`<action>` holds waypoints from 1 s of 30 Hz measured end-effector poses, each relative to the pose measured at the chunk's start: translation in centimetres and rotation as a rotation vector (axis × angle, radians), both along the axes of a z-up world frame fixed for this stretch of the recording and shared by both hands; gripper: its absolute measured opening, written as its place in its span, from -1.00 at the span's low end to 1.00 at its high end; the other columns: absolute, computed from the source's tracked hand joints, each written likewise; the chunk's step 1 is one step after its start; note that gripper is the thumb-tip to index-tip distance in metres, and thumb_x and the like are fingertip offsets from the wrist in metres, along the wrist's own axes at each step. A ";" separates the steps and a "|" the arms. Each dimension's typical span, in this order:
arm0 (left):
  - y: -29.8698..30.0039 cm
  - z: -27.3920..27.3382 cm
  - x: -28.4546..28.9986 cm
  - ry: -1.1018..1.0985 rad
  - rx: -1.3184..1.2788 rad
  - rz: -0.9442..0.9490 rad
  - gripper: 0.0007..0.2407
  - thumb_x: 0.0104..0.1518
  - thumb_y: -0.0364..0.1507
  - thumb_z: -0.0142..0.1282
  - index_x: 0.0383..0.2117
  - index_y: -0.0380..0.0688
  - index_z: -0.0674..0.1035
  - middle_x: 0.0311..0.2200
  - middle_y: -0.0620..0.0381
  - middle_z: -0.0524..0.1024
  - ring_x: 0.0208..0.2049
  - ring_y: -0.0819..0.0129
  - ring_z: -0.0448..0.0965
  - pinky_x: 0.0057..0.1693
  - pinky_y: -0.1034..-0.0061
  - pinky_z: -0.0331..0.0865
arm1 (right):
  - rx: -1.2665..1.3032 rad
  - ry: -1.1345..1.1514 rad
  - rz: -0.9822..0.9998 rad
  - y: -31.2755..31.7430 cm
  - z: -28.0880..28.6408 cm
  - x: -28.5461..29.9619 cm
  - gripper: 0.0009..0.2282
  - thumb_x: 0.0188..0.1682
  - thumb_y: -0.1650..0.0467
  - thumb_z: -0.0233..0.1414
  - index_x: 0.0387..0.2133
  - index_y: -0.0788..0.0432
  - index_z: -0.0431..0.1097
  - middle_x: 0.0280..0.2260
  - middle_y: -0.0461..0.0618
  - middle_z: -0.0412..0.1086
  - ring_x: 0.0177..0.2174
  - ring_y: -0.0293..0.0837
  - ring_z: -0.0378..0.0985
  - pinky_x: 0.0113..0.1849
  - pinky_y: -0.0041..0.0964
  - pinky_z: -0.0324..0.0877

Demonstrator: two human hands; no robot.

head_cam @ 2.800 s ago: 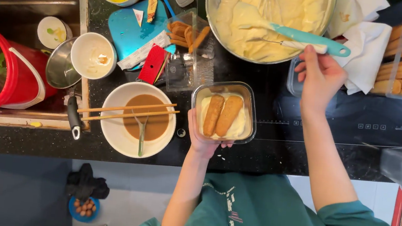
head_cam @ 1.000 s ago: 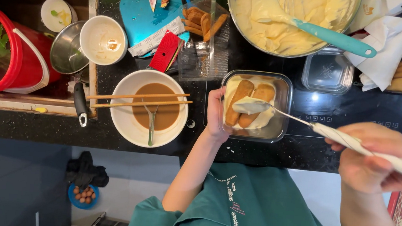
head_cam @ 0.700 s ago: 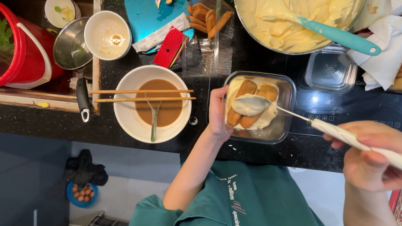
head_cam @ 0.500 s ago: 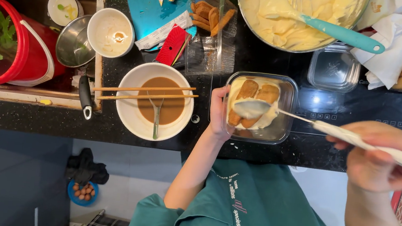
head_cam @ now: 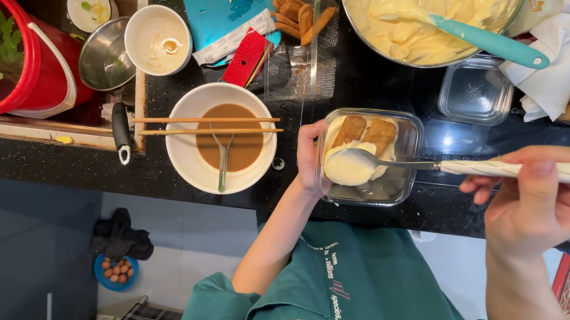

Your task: Assembling a dessert by dipping biscuits in liquid and layering them with cream in a container.

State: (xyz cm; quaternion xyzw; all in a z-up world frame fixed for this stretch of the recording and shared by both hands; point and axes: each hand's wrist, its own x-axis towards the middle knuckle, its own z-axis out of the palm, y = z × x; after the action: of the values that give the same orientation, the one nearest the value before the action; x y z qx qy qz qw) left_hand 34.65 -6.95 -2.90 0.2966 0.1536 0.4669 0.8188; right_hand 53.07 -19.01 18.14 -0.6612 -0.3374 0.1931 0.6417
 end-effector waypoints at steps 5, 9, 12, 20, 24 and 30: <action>0.0 0.4 0.1 0.075 0.204 0.050 -0.52 0.17 -0.21 0.21 0.11 -0.04 0.25 0.21 0.03 0.27 0.18 0.23 0.35 0.31 0.30 0.35 | 0.015 -0.059 0.060 0.8 0.1 0.1 -0.83 0.34 0.45 -0.18 -0.21 0.36 0.19 -0.39 0.21 0.31 -0.55 -0.07 0.41 -0.48 -0.35 0.41; 1.5 4.1 0.0 -0.165 -0.486 -0.216 -0.65 0.36 -0.23 -0.26 -0.01 -0.22 0.51 -0.03 -0.06 0.51 -0.05 0.28 0.46 0.16 0.44 0.32 | 0.098 -0.224 0.055 -0.3 -1.0 0.7 -0.86 0.37 0.40 -0.20 -0.08 0.29 0.09 -0.40 0.29 0.29 -0.56 0.00 0.36 -0.44 -0.24 0.40; 1.2 2.3 0.0 -0.138 -0.306 -0.149 -0.73 0.41 -0.35 -0.29 -0.05 -0.25 0.46 -0.04 0.04 0.46 -0.06 0.37 0.38 0.21 0.47 0.22 | 0.187 -0.240 0.101 -1.8 -2.0 1.5 -0.77 0.33 0.25 -0.15 -0.13 0.19 0.13 -0.42 0.27 0.33 -0.53 0.00 0.49 -0.45 -0.32 0.47; 1.8 4.6 0.3 -0.157 -0.494 -0.230 -0.67 0.35 -0.22 -0.24 -0.09 -0.19 0.53 -0.07 -0.04 0.51 -0.10 0.30 0.45 0.10 0.44 0.34 | 0.043 -0.086 0.003 0.5 -0.9 -0.1 -0.83 0.36 0.43 -0.18 -0.20 0.34 0.19 -0.44 0.20 0.28 -0.57 -0.08 0.39 -0.49 -0.32 0.41; 1.8 4.7 0.3 -0.070 -0.554 -0.257 -0.57 0.30 -0.15 -0.22 0.04 -0.25 0.51 0.09 -0.17 0.45 0.04 0.17 0.43 0.19 0.37 0.30 | 0.086 -0.089 -0.107 1.0 -1.7 0.0 -0.78 0.41 0.39 -0.10 -0.17 0.37 0.18 -0.39 0.20 0.26 -0.55 -0.03 0.40 -0.48 -0.29 0.41; 1.6 3.1 0.1 -0.125 -0.477 -0.177 -0.65 0.35 -0.21 -0.26 -0.02 -0.21 0.49 0.01 -0.11 0.45 -0.02 0.22 0.40 0.19 0.39 0.26 | 0.101 -0.092 -0.227 -0.8 -1.8 -0.4 -0.60 0.36 0.13 -0.11 -0.25 0.26 0.22 -0.46 0.20 0.27 -0.57 -0.02 0.36 -0.41 -0.24 0.45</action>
State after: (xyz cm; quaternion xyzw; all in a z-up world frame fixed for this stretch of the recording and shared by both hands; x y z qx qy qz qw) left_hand 34.79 -5.30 0.24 0.0780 0.1821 0.3612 0.9112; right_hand 52.68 -19.80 16.33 -0.6702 -0.2990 0.0716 0.6755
